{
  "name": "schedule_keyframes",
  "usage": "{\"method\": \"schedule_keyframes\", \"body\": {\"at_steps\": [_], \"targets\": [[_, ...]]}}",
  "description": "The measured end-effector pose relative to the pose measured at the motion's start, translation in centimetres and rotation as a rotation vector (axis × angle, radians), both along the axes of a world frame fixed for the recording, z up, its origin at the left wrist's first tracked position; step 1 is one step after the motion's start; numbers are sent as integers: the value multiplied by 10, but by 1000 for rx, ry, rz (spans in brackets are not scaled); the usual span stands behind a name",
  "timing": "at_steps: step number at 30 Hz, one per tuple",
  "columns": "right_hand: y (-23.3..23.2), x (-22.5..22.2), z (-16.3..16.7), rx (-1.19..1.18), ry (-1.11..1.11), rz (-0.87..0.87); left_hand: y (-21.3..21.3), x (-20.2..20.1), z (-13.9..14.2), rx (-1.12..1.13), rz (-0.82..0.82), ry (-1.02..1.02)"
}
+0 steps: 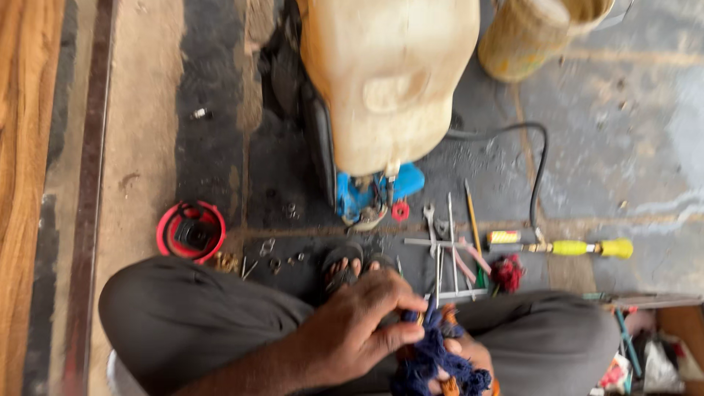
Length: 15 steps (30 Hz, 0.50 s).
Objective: The person sits on the floor of a repair shop and wipes small metal fittings and fasteners with a blue rag, rubbing each part by hand and setting cleaned pieces on the ground beside them.
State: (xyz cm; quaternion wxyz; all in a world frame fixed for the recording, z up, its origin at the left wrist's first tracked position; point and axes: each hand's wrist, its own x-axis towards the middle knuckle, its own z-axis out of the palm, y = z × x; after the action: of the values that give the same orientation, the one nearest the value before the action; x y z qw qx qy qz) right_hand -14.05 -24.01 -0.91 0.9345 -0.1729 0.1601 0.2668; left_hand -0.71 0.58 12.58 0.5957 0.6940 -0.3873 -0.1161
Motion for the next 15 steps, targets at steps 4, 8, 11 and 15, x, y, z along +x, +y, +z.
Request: {"method": "schedule_keyframes", "body": {"at_steps": [4, 8, 11, 15], "targets": [[1, 10, 52, -510, -90, 117, 7, 9, -5, 16, -31, 239], [22, 36, 87, -1372, -910, 50, 10, 9, -13, 30, -41, 628], [38, 50, 100, -1546, -1021, 97, 11, 12, -20, -79, -11, 700], [50, 53, 106, -1723, -1207, 127, 25, 10, -23, 60, 17, 586]]}}
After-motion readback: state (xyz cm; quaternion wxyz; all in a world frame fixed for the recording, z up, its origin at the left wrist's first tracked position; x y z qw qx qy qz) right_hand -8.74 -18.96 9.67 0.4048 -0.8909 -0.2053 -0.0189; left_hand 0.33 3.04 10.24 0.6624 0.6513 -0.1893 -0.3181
